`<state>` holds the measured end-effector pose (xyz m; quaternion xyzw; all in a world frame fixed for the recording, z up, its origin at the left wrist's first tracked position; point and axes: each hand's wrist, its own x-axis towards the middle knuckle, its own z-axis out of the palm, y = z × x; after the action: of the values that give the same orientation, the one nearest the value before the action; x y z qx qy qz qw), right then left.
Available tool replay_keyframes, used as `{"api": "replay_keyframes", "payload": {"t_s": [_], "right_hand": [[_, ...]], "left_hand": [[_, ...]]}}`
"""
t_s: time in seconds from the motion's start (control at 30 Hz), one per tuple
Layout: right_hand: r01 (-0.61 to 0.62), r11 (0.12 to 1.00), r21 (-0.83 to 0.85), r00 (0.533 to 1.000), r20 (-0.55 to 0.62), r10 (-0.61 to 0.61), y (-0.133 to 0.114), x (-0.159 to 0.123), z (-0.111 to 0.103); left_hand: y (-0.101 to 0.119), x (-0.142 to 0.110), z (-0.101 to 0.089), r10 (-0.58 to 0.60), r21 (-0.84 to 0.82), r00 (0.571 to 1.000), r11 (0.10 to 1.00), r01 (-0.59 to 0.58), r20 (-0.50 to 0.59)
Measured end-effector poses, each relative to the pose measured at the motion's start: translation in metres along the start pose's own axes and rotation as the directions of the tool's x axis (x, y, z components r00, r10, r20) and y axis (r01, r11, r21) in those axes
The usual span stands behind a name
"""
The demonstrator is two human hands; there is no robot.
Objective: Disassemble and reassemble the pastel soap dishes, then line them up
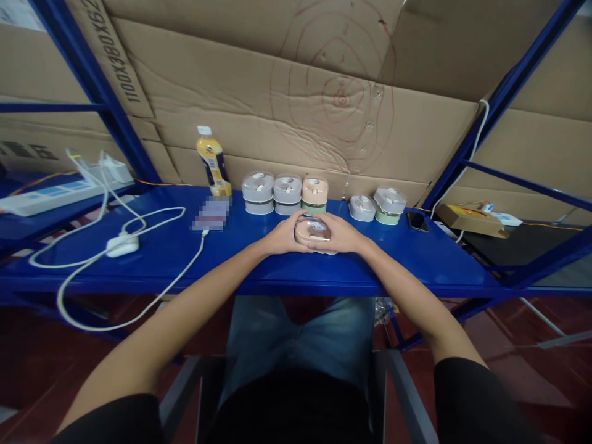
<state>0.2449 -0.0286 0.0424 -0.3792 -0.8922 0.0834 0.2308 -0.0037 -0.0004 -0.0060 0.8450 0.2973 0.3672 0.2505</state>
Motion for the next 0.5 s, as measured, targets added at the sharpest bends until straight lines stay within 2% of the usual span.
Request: {"api": "replay_keyframes", "payload": {"t_s": [0.1, 0.17, 0.27, 0.37, 0.5], "right_hand": [[0.013, 0.99, 0.144, 0.997, -0.082, -0.001, 0.019, -0.004, -0.012], [-0.046, 0.981, 0.191, 0.987, -0.142, 0.074, 0.034, -0.009, -0.023], [-0.175, 0.965, 0.196, 0.953, -0.213, 0.216, 0.056, -0.018, -0.034], [-0.252, 0.945, 0.206, 0.919, -0.256, 0.301, 0.069, -0.021, -0.036], [-0.243, 0.939, 0.245, 0.916, -0.261, 0.305, 0.073, -0.02, -0.033]], "left_hand": [[0.001, -0.001, 0.0, -0.001, 0.057, 1.0, 0.998, 0.002, -0.012], [0.005, -0.003, 0.0, 0.013, 0.14, 1.0, 0.99, -0.012, -0.01], [0.012, -0.007, 0.0, 0.054, 0.213, 0.997, 0.975, -0.063, 0.049], [0.016, -0.007, 0.0, 0.08, 0.204, 0.994, 0.974, -0.094, 0.074], [0.011, -0.005, -0.004, 0.055, 0.189, 0.998, 0.98, -0.057, 0.017]]}}
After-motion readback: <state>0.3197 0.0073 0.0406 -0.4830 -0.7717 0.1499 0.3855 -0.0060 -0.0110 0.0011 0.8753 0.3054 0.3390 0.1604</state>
